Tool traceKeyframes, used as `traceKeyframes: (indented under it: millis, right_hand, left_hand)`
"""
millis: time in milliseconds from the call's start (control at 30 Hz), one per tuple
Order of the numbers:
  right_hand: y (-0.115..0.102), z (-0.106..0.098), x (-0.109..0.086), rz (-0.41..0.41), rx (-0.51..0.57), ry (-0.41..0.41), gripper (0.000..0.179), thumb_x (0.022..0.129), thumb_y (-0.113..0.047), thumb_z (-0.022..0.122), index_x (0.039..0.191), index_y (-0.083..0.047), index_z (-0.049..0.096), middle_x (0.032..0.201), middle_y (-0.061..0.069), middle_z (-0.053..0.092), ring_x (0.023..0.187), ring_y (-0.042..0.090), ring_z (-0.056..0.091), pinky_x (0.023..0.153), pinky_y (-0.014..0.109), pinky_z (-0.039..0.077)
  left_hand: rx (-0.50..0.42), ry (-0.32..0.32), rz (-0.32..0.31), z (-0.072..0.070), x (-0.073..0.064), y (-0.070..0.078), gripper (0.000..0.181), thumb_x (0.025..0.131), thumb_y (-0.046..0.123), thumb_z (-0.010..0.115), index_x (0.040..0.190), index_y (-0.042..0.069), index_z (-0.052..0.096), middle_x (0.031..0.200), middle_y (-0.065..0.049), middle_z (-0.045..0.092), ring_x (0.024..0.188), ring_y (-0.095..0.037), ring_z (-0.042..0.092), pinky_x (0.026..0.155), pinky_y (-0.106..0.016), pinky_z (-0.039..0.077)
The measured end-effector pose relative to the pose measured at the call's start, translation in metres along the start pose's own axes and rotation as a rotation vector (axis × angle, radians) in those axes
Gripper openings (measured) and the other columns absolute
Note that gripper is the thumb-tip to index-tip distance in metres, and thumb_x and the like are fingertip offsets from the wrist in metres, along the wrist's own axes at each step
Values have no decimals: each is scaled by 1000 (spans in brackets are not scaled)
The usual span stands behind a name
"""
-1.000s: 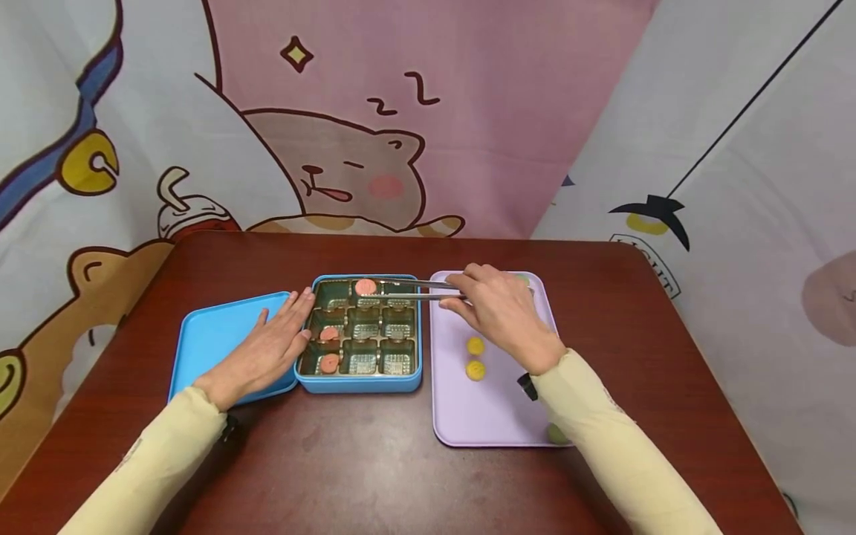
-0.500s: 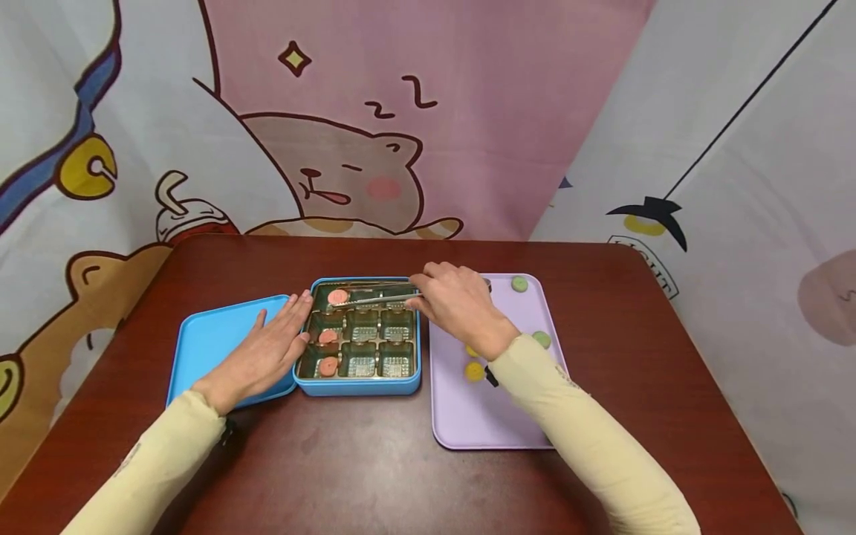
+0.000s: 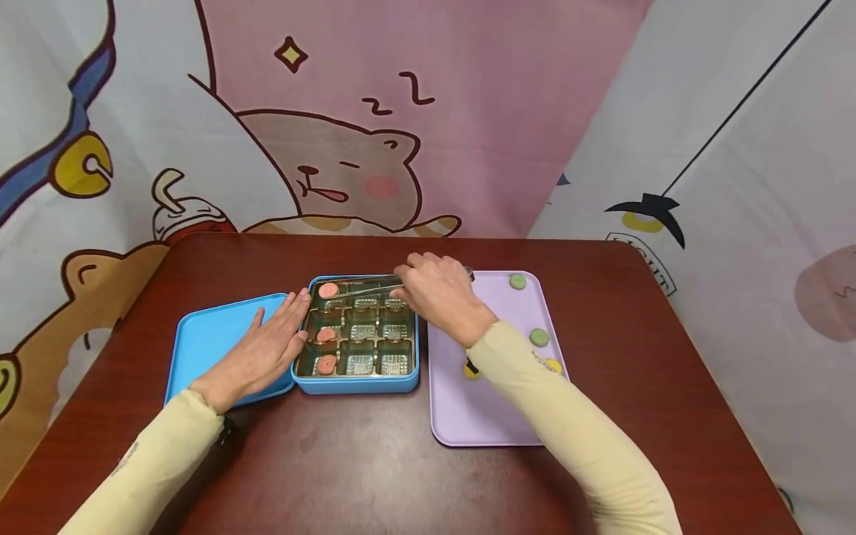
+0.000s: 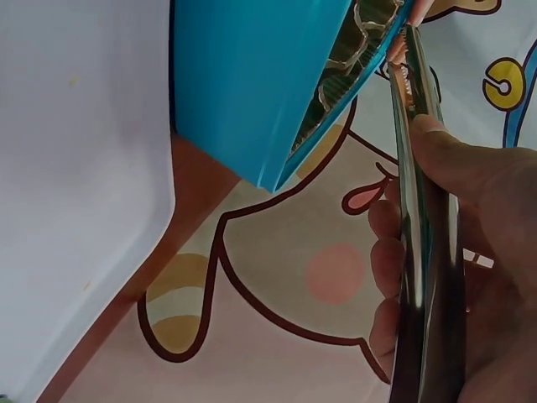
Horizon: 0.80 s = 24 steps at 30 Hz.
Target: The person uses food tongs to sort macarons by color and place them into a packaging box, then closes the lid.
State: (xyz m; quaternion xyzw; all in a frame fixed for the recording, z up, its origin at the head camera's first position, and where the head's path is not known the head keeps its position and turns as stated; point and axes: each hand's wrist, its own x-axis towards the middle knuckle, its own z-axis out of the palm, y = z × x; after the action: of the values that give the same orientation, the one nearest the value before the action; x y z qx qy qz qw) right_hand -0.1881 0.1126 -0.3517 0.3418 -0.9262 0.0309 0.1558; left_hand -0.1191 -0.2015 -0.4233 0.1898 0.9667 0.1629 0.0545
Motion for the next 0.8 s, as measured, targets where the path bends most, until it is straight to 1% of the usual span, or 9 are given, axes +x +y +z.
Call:
traceKeyframes:
  millis: [133, 300, 567, 667, 800]
  right_hand:
    - [-4, 1, 4, -2, -3, -18, 29, 94, -40, 77, 109, -15, 80, 87, 2, 66, 77, 26, 64, 58, 41, 53]
    - [-5, 4, 5, -5, -18, -27, 30, 94, -40, 77, 108, -14, 80, 87, 3, 67, 78, 26, 65, 59, 41, 54]
    - [-5, 8, 3, 28, 4, -67, 36, 93, -41, 77, 116, -14, 80, 94, 3, 69, 83, 27, 67, 62, 42, 55]
    - [-3, 7, 2, 36, 11, -71, 38, 92, -42, 78, 117, -14, 79, 94, 3, 69, 82, 26, 67, 61, 41, 54]
    - [1, 3, -3, 51, 39, -54, 39, 92, -43, 78, 118, -14, 79, 92, 3, 67, 80, 24, 66, 59, 40, 53]
  left_hand:
    - [0, 0, -3, -1, -1, -1, 65, 114, 36, 33, 167, 7, 9, 173, -7, 6, 160, -27, 5, 121, -68, 5]
    - [1, 10, 4, 0, 0, -1, 65, 114, 35, 34, 167, 7, 10, 173, -8, 7, 160, -28, 6, 121, -69, 6]
    - [-3, 21, 11, 0, 0, 0, 64, 114, 34, 36, 166, 6, 12, 173, -9, 9, 159, -29, 8, 120, -69, 7]
    - [-4, 25, 13, 0, 0, 0, 64, 114, 34, 35, 166, 6, 12, 173, -10, 10, 160, -29, 8, 120, -69, 7]
    - [-6, 19, 11, 0, 0, 0, 64, 114, 34, 34, 167, 6, 11, 173, -9, 8, 160, -28, 6, 121, -69, 7]
